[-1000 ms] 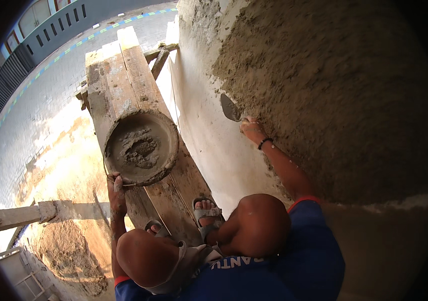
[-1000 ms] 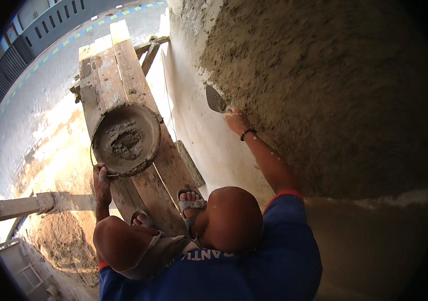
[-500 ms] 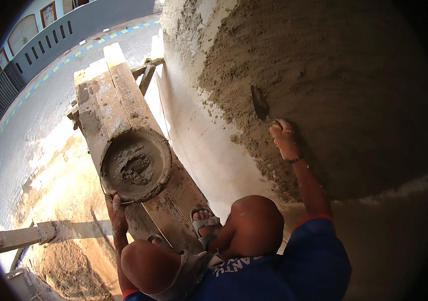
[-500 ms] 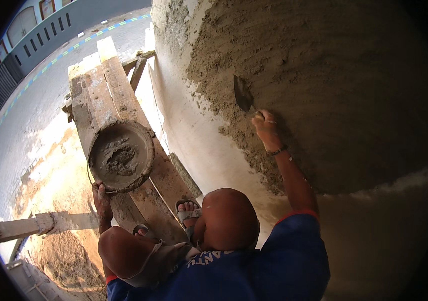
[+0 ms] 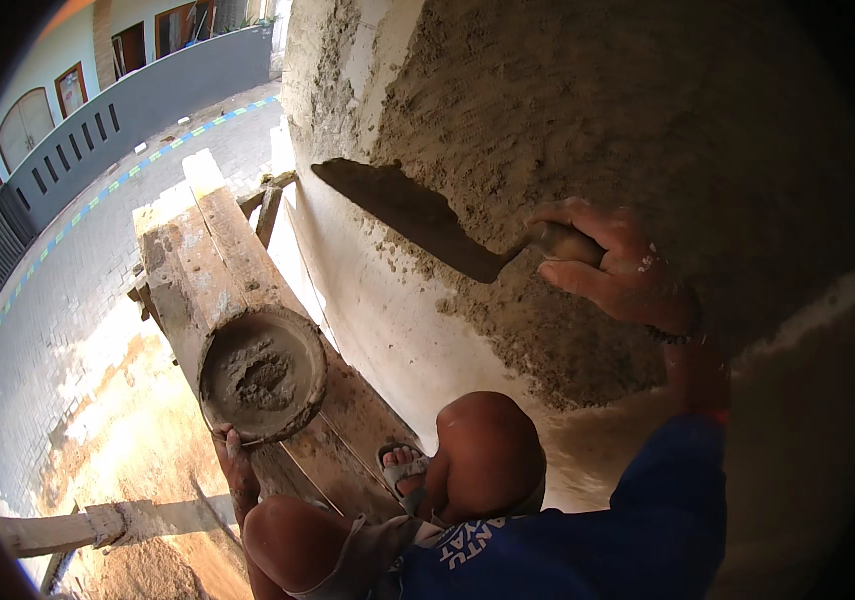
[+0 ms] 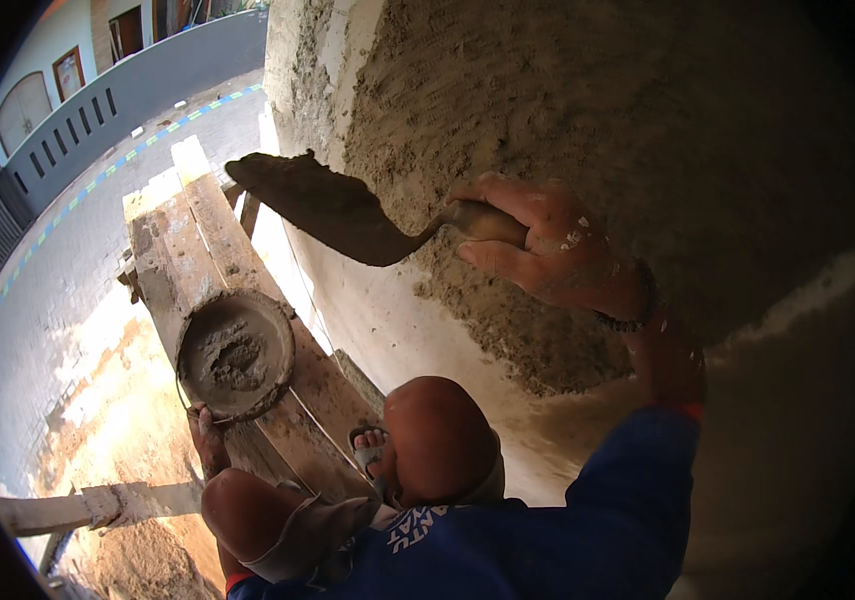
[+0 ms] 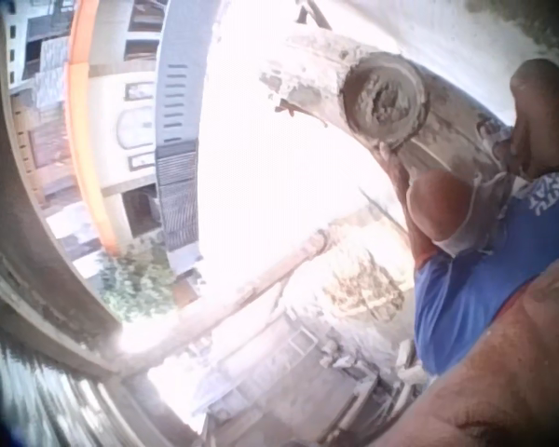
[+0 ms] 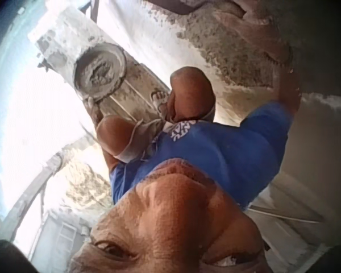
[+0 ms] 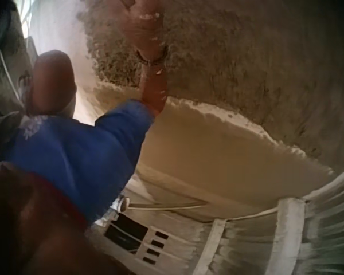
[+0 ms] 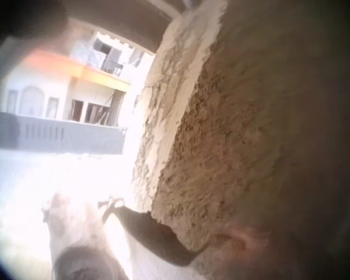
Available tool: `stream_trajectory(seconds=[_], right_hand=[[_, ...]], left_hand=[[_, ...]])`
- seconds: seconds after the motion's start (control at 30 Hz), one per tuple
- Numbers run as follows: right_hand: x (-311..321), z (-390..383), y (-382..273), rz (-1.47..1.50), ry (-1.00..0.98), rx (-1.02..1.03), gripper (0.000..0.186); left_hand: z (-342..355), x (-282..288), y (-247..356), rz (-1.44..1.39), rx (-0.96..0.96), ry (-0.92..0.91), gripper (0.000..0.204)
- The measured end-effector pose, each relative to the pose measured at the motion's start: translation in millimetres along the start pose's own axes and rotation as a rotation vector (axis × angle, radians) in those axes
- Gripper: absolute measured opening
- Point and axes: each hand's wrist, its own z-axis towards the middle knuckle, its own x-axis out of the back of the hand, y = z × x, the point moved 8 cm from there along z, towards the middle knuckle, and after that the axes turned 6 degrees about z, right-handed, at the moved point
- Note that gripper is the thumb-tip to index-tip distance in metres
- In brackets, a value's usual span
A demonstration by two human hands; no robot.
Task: The person applies plaster to a wall using a trowel. The person scoops wet plaster from a bucket onto the trowel and spreads it onto the wall surface repeatedly.
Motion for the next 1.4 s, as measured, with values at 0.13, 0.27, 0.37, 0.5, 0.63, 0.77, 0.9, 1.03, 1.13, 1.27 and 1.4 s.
stream_trajectory(seconds=[0.13,0.27,0.37,0.5,0.63,0.77,0.9,1.03,1.13,1.27,1.4], right_hand=[[-3,3,-23,0.261,-0.118,0.156,0.048],[4,18,64,0.372,0.078,-0.623,0.053],[92,8,76,0.081,0.618,-0.556,0.048],[104,-25,92,-0.003,0.523,-0.487,0.044],[-46,-24,113,0.232,-0.029,-0.444,0.058],[-212,-14,71,0.314,-0.416,-0.066,0.039],[-312,4,37,-0.142,-0.411,0.287,0.036],[-333,29,14,-0.844,-0.029,0.547,0.038],[-313,51,-5,-0.250,-0.045,0.555,0.030],[-312,82,-23,-0.423,-0.227,0.407,0.014],[-345,88,-33,-0.492,-0.378,0.433,0.011]], left_hand=[[2,1,-2,-0.007,0.007,0.013,0.037],[6,3,-8,-0.025,0.031,0.000,0.035],[2,2,-10,-0.067,0.039,0.052,0.034],[-10,-4,-18,-0.182,0.166,0.271,0.039],[-12,-28,-42,-0.446,0.286,0.288,0.044],[-7,-20,-51,-0.046,0.250,0.196,0.034],[-16,-21,-56,-0.273,0.383,0.283,0.028],[-44,-31,-13,-0.179,0.289,0.221,0.036],[-73,-39,3,-0.126,0.316,0.180,0.025],[-114,-36,10,-0.136,0.393,0.235,0.042],[-130,-35,14,-0.174,0.458,0.253,0.050]])
